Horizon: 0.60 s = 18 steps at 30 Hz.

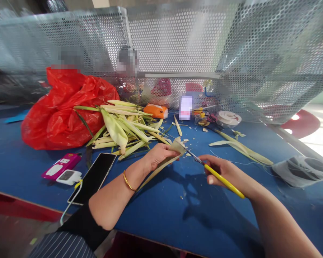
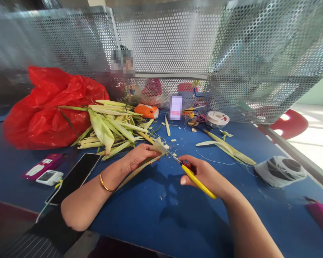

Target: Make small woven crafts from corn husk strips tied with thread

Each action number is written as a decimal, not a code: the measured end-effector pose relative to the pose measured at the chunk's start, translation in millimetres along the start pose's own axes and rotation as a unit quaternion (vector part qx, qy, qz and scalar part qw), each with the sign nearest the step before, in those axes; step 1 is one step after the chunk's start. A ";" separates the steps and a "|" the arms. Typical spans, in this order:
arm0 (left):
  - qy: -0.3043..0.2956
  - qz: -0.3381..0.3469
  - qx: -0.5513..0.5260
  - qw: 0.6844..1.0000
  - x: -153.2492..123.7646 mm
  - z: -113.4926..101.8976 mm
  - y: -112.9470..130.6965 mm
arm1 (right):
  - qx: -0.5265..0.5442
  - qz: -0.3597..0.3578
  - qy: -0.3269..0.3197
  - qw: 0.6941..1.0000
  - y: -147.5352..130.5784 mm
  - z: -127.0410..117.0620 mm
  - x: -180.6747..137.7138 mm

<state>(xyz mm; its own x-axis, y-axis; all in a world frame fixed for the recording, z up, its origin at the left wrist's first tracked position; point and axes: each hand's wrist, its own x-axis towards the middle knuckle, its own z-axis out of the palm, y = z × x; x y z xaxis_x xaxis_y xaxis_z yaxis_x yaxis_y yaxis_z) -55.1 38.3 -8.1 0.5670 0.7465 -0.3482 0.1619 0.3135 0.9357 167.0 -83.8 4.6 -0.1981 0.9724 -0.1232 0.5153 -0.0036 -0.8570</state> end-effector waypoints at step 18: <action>-0.011 -0.009 0.003 1.000 -1.9 12.0 -1.2 | -0.045 0.031 0.109 0.993 9.1 3.9 6.4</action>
<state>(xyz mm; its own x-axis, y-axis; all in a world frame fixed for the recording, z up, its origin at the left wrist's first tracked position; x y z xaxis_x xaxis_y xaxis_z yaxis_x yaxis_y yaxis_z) -46.8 29.4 -7.8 0.5823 0.7272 -0.3635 0.1775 0.3227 0.9297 167.1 -78.6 -6.0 0.0165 0.9984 -0.0546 0.5950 -0.0537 -0.8020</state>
